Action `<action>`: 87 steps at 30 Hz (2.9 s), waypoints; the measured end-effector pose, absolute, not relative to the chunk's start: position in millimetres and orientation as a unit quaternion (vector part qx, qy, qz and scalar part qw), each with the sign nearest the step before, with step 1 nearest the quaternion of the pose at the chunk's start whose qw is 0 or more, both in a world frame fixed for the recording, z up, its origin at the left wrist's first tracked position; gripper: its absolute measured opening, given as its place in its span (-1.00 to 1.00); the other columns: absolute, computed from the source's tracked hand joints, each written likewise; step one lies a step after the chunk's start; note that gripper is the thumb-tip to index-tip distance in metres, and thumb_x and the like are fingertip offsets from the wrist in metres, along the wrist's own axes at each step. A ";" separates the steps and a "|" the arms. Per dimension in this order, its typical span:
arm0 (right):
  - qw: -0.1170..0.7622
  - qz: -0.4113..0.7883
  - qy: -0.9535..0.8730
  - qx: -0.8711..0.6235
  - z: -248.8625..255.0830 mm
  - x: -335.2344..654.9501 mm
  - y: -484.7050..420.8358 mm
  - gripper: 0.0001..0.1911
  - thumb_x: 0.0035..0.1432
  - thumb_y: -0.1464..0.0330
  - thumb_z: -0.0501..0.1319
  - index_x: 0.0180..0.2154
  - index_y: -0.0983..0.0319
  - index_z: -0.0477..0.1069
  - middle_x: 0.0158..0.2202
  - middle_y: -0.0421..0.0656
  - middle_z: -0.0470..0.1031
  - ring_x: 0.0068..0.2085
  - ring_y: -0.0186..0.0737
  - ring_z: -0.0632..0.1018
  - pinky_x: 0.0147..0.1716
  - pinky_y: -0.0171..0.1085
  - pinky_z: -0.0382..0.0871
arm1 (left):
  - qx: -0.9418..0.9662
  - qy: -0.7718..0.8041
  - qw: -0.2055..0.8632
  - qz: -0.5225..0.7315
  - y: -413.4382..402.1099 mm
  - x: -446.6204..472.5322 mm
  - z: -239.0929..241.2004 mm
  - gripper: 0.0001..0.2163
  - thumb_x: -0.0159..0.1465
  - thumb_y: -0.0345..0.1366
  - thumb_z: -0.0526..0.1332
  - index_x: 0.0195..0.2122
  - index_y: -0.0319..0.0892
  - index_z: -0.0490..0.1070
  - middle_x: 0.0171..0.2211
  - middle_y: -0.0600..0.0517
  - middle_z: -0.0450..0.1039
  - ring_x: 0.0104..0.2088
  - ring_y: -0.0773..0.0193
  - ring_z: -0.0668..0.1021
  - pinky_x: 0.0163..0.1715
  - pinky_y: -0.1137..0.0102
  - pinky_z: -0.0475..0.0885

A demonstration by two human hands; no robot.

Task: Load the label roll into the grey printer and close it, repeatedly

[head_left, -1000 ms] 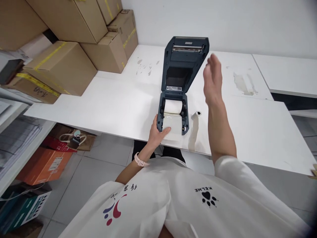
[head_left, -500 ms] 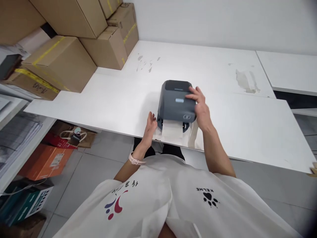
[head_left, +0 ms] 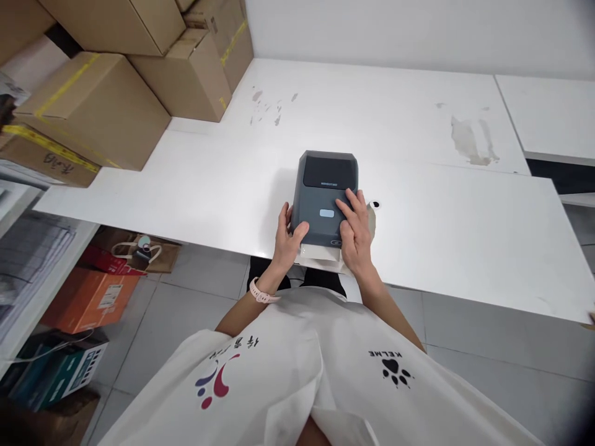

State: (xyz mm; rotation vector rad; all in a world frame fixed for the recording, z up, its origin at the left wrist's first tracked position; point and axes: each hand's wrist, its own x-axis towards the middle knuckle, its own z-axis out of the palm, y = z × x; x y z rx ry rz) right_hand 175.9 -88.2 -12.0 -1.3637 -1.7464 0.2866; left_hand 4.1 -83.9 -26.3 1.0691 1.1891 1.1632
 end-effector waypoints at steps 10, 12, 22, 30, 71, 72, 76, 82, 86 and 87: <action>0.441 0.093 -0.698 -0.556 -11.2 171.5 -88.1 -0.50 0.44 0.27 -0.22 0.28 -0.03 0.23 0.41 -0.17 0.19 0.50 -0.01 0.04 0.38 0.26 0.10 | 0.475 0.515 0.456 0.549 -89.7 12.8 -28.1 -0.36 0.27 0.15 0.20 0.30 0.00 0.15 0.37 -0.13 0.19 0.35 0.02 0.32 0.25 0.17 0.35; 0.452 0.103 -0.698 -0.546 -10.7 172.4 -88.6 -0.53 0.44 0.27 -0.20 0.24 -0.02 0.27 0.41 -0.18 0.20 0.50 -0.03 0.04 0.40 0.23 0.09 | 0.455 0.551 0.438 0.546 -105.1 6.2 -29.3 -0.42 0.26 0.08 0.25 0.23 -0.01 0.21 0.30 -0.12 0.26 0.24 0.09 0.41 0.15 0.23 0.42; 0.434 0.065 -0.699 -0.564 -6.2 171.3 -91.3 -0.57 0.44 0.29 -0.20 0.15 0.02 0.31 0.35 -0.12 0.30 0.48 0.00 0.12 0.32 0.25 0.17 | 0.385 0.517 0.639 0.420 -136.7 15.4 -18.7 -0.65 0.17 0.01 0.34 -0.54 -0.16 0.40 -0.62 0.13 0.40 -0.62 0.44 0.35 -0.55 0.44 0.27; 0.349 -0.017 -0.751 -0.560 3.9 175.8 -92.6 -0.71 0.40 0.15 0.04 0.00 -0.02 0.48 0.31 -0.26 0.40 0.45 0.12 0.18 0.40 0.29 -0.09 | 0.424 0.507 0.607 0.441 -141.9 -2.3 -19.2 -0.53 0.28 0.10 0.19 -0.57 -0.17 0.48 -0.62 0.07 0.42 -0.60 0.40 0.39 -0.53 0.41 0.32; 0.535 0.013 -0.691 -0.487 88.5 200.9 80.7 -0.27 0.39 -0.13 -0.27 0.45 -0.16 -0.49 0.47 -0.15 -0.05 0.47 0.10 0.11 0.38 0.21 0.09 | 0.590 0.661 0.359 0.293 -0.7 -4.2 10.7 -0.51 0.20 -0.25 0.22 0.18 -0.13 0.35 -0.15 -0.06 0.48 -0.20 0.15 0.52 -0.27 0.33 0.33; 0.528 0.006 -0.694 -0.489 91.5 203.5 88.5 -0.25 0.38 -0.13 -0.25 0.45 -0.15 -0.50 0.47 -0.14 -0.04 0.48 0.12 0.08 0.37 0.23 0.09 | 0.593 0.661 0.365 0.279 2.5 -4.3 10.1 -0.53 0.19 -0.28 0.22 0.16 -0.14 0.37 -0.23 -0.03 0.48 -0.24 0.15 0.52 -0.30 0.33 0.31; 0.537 -0.039 -0.686 -0.489 103.0 206.0 81.9 -0.24 0.38 -0.10 -0.10 0.46 -0.10 -0.33 0.46 -0.11 0.01 0.48 0.17 0.06 0.37 0.27 0.06 | 0.597 0.659 0.377 0.260 11.6 -4.3 10.7 -0.55 0.13 -0.35 0.22 0.09 -0.16 0.40 -0.36 0.01 0.45 -0.34 0.14 0.50 -0.39 0.32 0.26; 0.289 0.068 -0.823 -0.484 78.9 196.0 30.6 -0.41 0.33 0.03 0.11 0.29 0.13 0.27 0.18 0.01 0.46 0.23 0.17 0.46 0.14 0.13 0.41 | 0.572 0.658 0.373 0.318 9.3 0.4 2.9 -0.62 0.14 -0.37 0.20 0.02 -0.16 0.44 -0.36 0.02 0.42 -0.36 0.18 0.47 -0.38 0.34 0.25; 0.004 0.146 -0.859 -0.491 53.1 180.6 41.7 -0.28 0.08 0.14 0.37 0.22 0.28 0.35 0.16 0.13 0.51 0.13 0.28 0.52 0.05 0.10 0.44 | 0.554 0.658 0.377 0.344 9.1 2.9 -1.9 -0.61 0.12 -0.39 0.20 0.01 -0.16 0.45 -0.40 0.06 0.39 -0.39 0.22 0.45 -0.37 0.35 0.23; -0.016 0.150 -0.858 -0.491 49.4 176.0 47.9 -0.25 0.02 0.16 0.41 0.21 0.29 0.36 0.12 0.15 0.54 0.10 0.30 0.55 0.03 0.10 0.45 | 0.551 0.658 0.379 0.347 9.3 3.1 -2.3 -0.61 0.12 -0.40 0.20 0.01 -0.17 0.45 -0.40 0.06 0.39 -0.39 0.23 0.45 -0.37 0.35 0.24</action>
